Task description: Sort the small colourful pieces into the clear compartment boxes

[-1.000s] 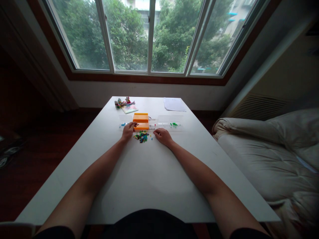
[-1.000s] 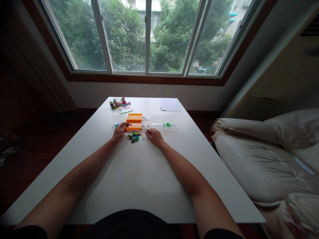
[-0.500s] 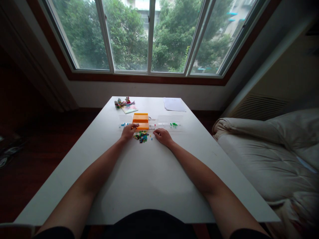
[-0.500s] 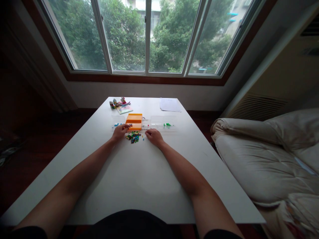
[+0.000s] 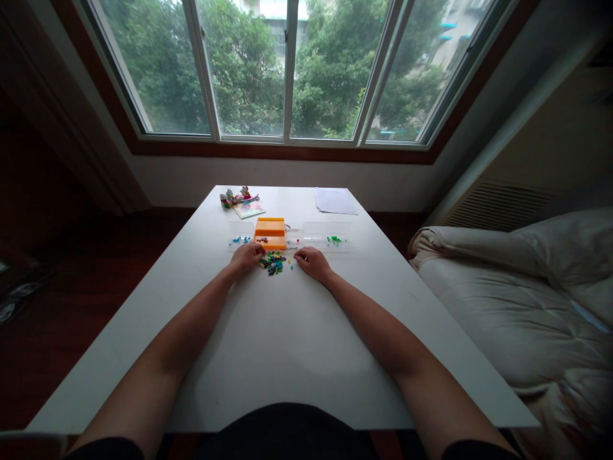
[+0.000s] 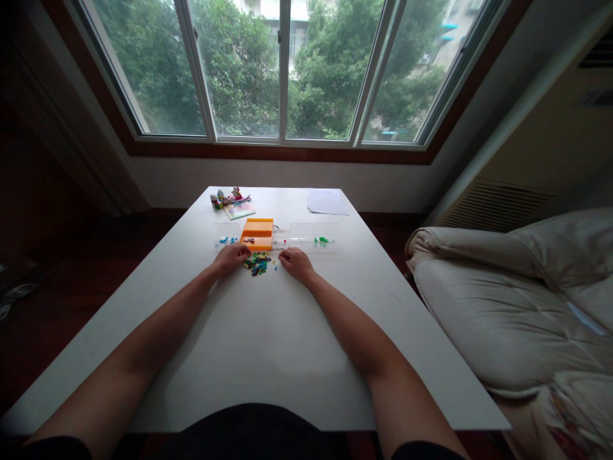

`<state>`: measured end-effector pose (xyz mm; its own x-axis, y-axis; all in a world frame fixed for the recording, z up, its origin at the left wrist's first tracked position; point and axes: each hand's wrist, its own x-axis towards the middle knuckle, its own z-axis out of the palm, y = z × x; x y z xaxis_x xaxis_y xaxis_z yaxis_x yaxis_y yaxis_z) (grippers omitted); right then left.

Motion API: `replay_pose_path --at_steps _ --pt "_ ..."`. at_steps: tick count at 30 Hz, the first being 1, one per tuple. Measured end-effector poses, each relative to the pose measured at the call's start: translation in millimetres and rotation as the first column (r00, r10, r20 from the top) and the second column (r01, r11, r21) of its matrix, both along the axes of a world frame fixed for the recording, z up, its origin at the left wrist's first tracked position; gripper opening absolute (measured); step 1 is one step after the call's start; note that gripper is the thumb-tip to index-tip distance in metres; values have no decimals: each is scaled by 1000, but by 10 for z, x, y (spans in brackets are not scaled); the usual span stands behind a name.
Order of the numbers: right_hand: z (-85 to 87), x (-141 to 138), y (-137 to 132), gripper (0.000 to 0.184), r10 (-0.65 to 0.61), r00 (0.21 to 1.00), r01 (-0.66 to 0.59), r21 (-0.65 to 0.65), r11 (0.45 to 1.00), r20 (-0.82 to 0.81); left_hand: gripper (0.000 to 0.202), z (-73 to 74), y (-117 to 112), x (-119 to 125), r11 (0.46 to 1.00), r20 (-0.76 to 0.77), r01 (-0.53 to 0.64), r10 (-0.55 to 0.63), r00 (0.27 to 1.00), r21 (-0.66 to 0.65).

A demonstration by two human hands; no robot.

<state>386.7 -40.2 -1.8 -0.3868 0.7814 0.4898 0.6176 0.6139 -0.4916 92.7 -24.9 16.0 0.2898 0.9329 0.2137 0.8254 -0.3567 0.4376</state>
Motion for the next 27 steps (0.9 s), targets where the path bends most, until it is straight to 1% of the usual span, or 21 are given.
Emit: replay_pose_path --at_steps 2,5,8,12,14,16,18,20,23,27 --pt "4 2 -3 13 49 999 -49 4 999 12 22 -11 6 -7 1000 11 12 -12 1000 -1" --pt "14 10 -9 23 149 988 -149 -1 989 26 21 -22 10 -14 1000 20 25 -25 999 5" --pt "24 21 -10 24 207 977 -207 -16 978 40 20 -25 10 -12 999 26 32 -32 999 5" --pt "19 26 -5 18 227 970 -226 -23 974 86 18 -17 -17 25 1000 15 16 -16 1000 20" --pt "14 23 -6 15 218 971 -217 -16 976 95 18 -4 -51 76 998 12 -3 3 1000 63" --pt "16 16 -12 12 193 977 -193 -9 981 91 18 18 -101 154 993 14 4 -5 1000 122" --pt "28 10 -21 12 146 986 -146 -6 989 82 18 50 -165 252 983 12 59 -62 998 176" --pt "42 7 -29 13 80 994 -80 -8 997 70 19 86 -240 357 968 -6 145 -147 989 206" --pt "52 10 -33 11 -2 999 2 -9 1000 37 21 138 -359 506 936 -58 298 -292 955 187" --pt "43 18 -29 9 -27 1000 26 6 1000 13 23 174 -486 644 888 -113 427 -413 904 173"
